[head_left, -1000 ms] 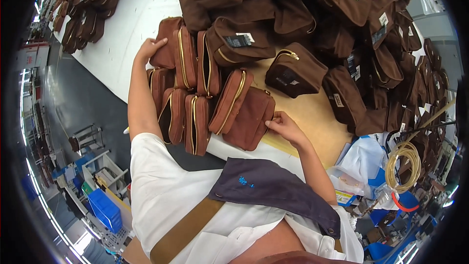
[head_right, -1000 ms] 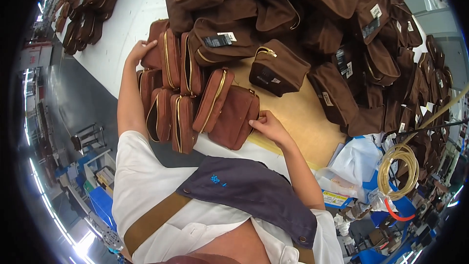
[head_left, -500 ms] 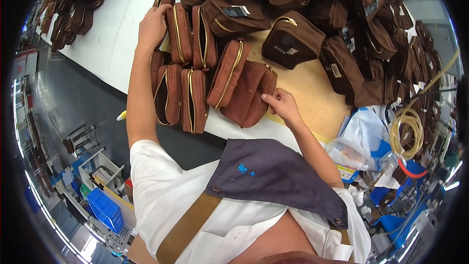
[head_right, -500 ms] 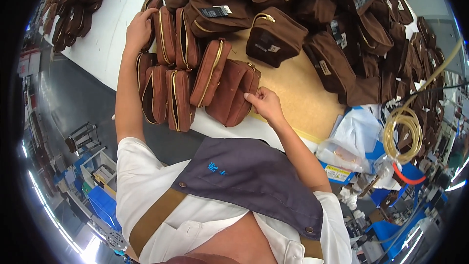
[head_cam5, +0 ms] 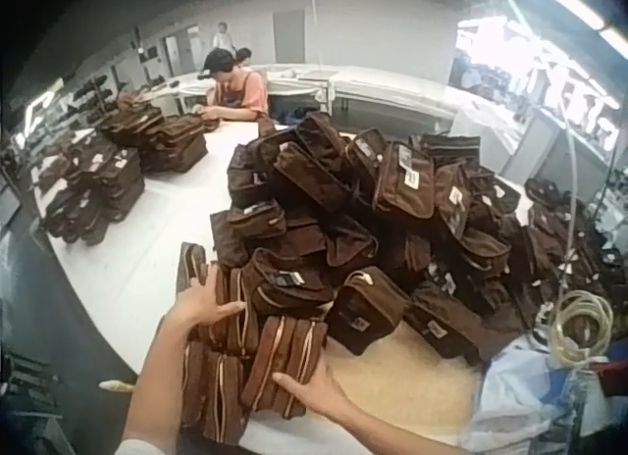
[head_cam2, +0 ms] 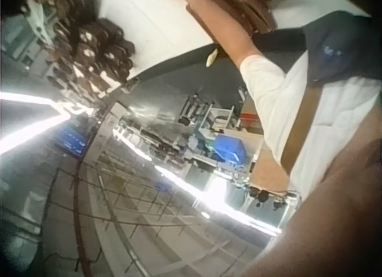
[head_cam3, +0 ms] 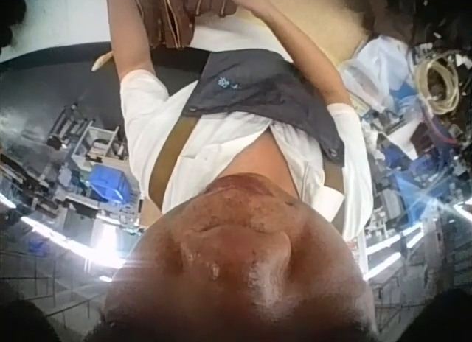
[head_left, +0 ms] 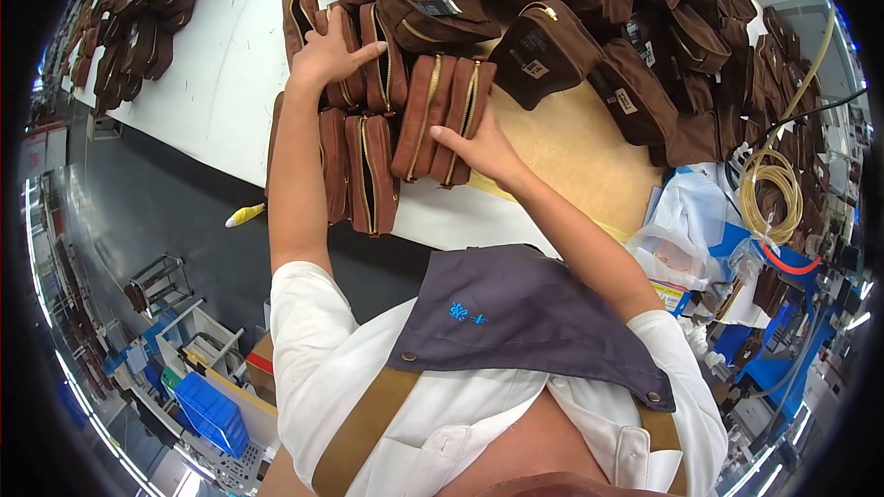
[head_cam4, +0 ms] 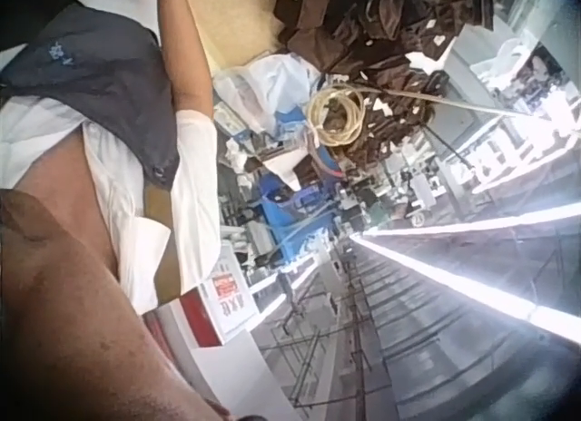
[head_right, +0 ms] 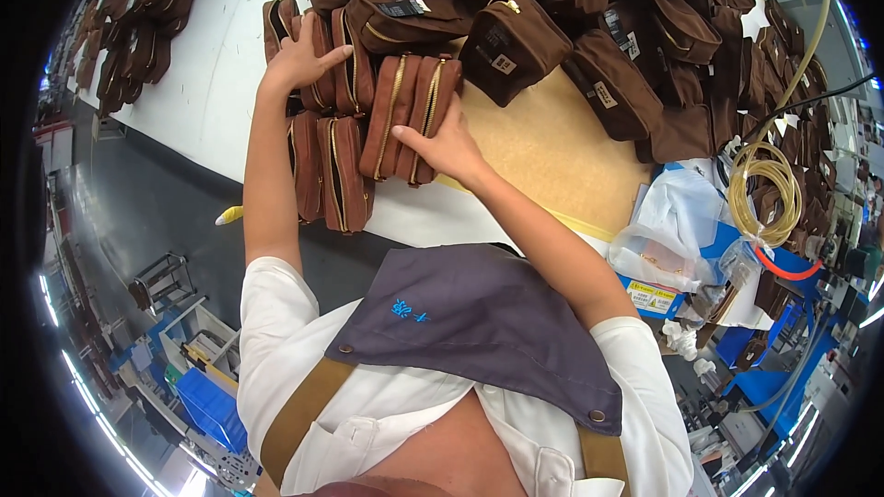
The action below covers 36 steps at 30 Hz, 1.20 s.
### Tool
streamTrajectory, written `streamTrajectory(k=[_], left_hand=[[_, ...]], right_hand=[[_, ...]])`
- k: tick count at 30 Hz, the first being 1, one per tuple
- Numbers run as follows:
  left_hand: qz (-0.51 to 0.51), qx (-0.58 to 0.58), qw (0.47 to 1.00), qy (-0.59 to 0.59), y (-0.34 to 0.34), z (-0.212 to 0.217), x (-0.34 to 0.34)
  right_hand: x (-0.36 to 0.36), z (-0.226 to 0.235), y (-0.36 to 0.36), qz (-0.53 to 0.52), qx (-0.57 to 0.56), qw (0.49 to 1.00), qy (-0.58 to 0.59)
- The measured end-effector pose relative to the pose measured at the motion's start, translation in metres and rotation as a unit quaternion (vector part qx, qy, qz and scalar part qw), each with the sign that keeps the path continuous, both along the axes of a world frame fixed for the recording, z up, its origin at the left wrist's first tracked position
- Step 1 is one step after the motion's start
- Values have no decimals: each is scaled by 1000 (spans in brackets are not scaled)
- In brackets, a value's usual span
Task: Attaching metal hardware and tags to brown bags using a pneumatic press machine.
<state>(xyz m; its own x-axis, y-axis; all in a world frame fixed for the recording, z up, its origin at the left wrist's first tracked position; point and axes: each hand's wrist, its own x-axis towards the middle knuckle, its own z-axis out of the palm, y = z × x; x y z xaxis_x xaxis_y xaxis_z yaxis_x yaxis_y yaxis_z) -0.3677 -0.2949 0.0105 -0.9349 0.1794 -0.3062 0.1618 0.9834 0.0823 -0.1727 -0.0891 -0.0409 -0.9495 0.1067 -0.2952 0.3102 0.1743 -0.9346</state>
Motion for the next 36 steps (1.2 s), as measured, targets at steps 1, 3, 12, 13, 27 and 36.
streamTrajectory(k=[1,3,12,13,27,36], left_hand=[[-10,-11,1000,0,1,-1,1],[-17,-32,999,7,5,-3,0],[94,109,979,142,4,0,5],[124,135,969,166,1,6,4],[63,298,860,411,14,173,126],[-43,366,906,207,113,66,282]], right_hand=[[-4,-3,-6,7,-10,1000,26],[-12,-5,-15,-17,41,999,30],[-32,17,-1,-58,120,991,21],[-30,24,4,-49,104,993,36],[177,88,121,-167,-174,970,33],[255,53,148,-276,-57,959,9]])
